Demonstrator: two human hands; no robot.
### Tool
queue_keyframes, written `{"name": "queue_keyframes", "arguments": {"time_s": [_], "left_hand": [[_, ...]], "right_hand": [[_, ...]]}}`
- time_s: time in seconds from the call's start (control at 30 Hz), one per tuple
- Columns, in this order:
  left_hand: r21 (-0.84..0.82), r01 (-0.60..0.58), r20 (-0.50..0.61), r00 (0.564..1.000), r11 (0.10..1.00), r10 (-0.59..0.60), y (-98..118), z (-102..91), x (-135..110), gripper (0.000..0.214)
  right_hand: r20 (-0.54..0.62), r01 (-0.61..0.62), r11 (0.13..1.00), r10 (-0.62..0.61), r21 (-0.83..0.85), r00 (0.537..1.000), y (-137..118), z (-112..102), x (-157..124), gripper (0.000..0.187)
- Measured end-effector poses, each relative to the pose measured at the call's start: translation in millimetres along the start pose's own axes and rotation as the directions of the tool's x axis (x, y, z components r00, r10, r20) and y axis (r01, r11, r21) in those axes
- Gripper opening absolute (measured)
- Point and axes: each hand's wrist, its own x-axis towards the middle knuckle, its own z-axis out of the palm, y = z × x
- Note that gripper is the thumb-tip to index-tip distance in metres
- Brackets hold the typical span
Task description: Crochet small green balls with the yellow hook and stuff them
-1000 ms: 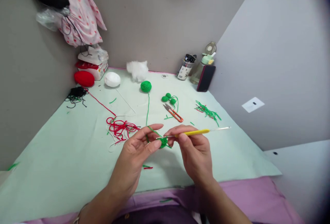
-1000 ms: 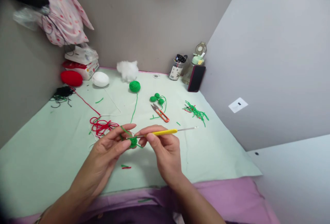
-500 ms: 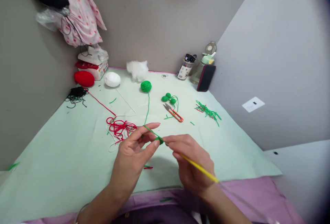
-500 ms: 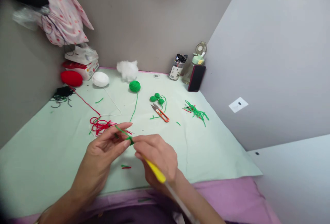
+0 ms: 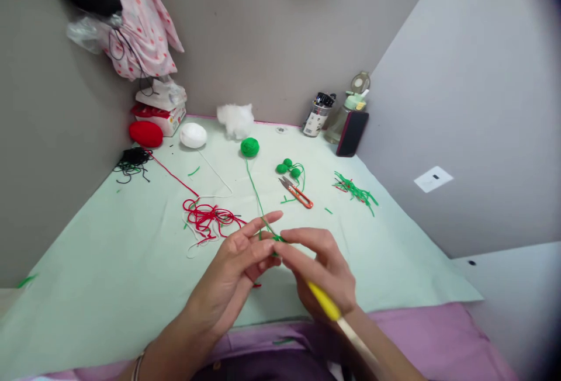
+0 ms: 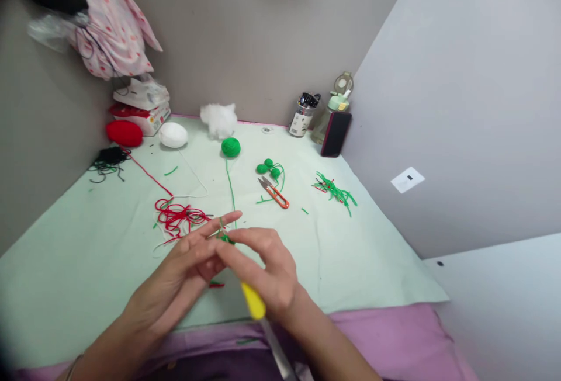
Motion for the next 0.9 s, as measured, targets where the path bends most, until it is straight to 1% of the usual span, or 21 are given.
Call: {"name": "queue_keyframes", "arguments": {"time_s": [0.03, 0.07, 0.1, 0.13, 0.17, 0.2, 0.23, 0.3, 0.37, 0.43, 0.5, 0.53, 0.57, 0.6, 0.63, 0.67, 0.73, 0.77, 0.8, 0.87, 0.9], "left_hand": [[-0.021, 0.002, -0.011, 1.000, 1.000, -0.002, 1.2, -0.5, 0.6, 0.048], [-0.021, -0.017, -0.028, 0.999, 1.000, 0.016, 2.1, -0.7, 1.0, 0.044], [-0.005, -0.046, -0.043, 0.998, 0.999, 0.046, 2.6, -0.6, 1.0, 0.042], [0.023, -0.072, -0.046, 0.996, 0.997, 0.073, 2.6, -0.1, 0.7, 0.040], [0.060, -0.093, -0.042, 0.995, 0.994, 0.096, 2.0, 0.7, 0.2, 0.039], [0.103, -0.112, -0.035, 0.993, 0.988, 0.117, 0.9, 1.5, -0.4, 0.038], [0.146, -0.129, -0.030, 0.990, 0.981, 0.135, -0.4, 2.4, -0.9, 0.037], [0.217, -0.175, -0.035, 0.982, 0.961, 0.186, -3.5, 3.3, -1.4, 0.035], [0.244, -0.223, -0.050, 0.969, 0.944, 0.242, -6.1, 3.3, -0.5, 0.034], [0.225, -0.240, -0.050, 0.965, 0.944, 0.258, -7.3, 2.3, 1.5, 0.037], [0.166, -0.189, -0.032, 0.980, 0.968, 0.197, -6.7, 0.8, 4.0, 0.044], [0.127, -0.139, -0.022, 0.990, 0.982, 0.143, -5.9, -0.1, 5.1, 0.046], [0.085, -0.083, -0.016, 0.996, 0.993, 0.085, -4.8, -1.0, 6.1, 0.047], [0.045, -0.037, -0.017, 0.999, 0.998, 0.038, -3.6, -1.7, 6.9, 0.045], [0.014, -0.012, -0.027, 1.000, 1.000, 0.012, -2.5, -2.3, 7.4, 0.042], [0.001, -0.012, -0.046, 0.999, 1.000, 0.012, -1.9, -2.6, 7.6, 0.039], [0.042, -0.070, -0.080, 0.994, 0.997, 0.073, -2.1, -2.6, 6.8, 0.035], [0.085, -0.102, -0.079, 0.991, 0.991, 0.109, -3.0, -2.4, 5.9, 0.033], [0.129, -0.128, -0.067, 0.988, 0.983, 0.137, -4.3, -2.2, 4.9, 0.032], [0.193, -0.156, -0.031, 0.986, 0.969, 0.165, -6.9, -2.1, 2.9, 0.034], [0.211, -0.161, -0.023, 0.985, 0.964, 0.170, -7.8, -2.3, 2.1, 0.036]], "right_hand": [[-0.024, -0.086, 0.990, 0.089, 0.111, 0.996, -0.4, 0.3, 1.8, 0.038], [-0.048, -0.172, 0.958, 0.188, 0.230, 0.981, -1.0, 0.5, 4.1, 0.033], [-0.067, -0.242, 0.906, 0.281, 0.346, 0.957, -1.6, 0.8, 6.8, 0.029], [-0.066, -0.296, 0.847, 0.359, 0.441, 0.931, -2.1, 1.2, 9.7, 0.025], [-0.057, -0.329, 0.797, 0.412, 0.507, 0.909, -2.5, 1.9, 12.6, 0.023], [-0.046, -0.344, 0.767, 0.436, 0.542, 0.899, -2.9, 2.8, 15.1, 0.020], [-0.029, -0.353, 0.756, 0.440, 0.551, 0.898, -3.2, 3.9, 16.9, 0.018], [-0.002, -0.354, 0.784, 0.413, 0.510, 0.911, -4.0, 6.0, 17.8, 0.017], [-0.002, -0.328, 0.845, 0.363, 0.423, 0.932, -4.7, 7.6, 14.5, 0.020], [-0.011, -0.253, 0.928, 0.266, 0.273, 0.964, -4.4, 7.9, 8.7, 0.029], [0.001, -0.138, 0.983, 0.139, 0.121, 0.990, -2.9, 6.7, 3.9, 0.039], [0.007, -0.098, 0.991, 0.098, 0.095, 0.995, -1.8, 5.5, 3.1, 0.042], [-0.001, -0.108, 0.988, 0.109, 0.113, 0.994, -0.6, 4.1, 3.4, 0.042], [-0.021, -0.153, 0.973, 0.159, 0.173, 0.987, 0.5, 2.5, 4.9, 0.039], [-0.045, -0.221, 0.940, 0.241, 0.258, 0.970, 1.4, 1.1, 7.2, 0.034], [-0.060, -0.291, 0.888, 0.333, 0.357, 0.941, 2.1, 0.1, 9.8, 0.030], [-0.025, -0.374, 0.761, 0.455, 0.531, 0.890, 3.1, -0.2, 14.5, 0.022], [0.012, -0.395, 0.709, 0.479, 0.584, 0.878, 3.5, 0.4, 16.0, 0.020], [0.053, -0.410, 0.676, 0.482, 0.612, 0.875, 3.7, 1.5, 16.7, 0.018], [0.103, -0.428, 0.660, 0.472, 0.617, 0.876, 4.4, 3.8, 16.2, 0.015], [0.108, -0.435, 0.659, 0.475, 0.614, 0.873, 4.9, 4.5, 15.3, 0.015]]}}
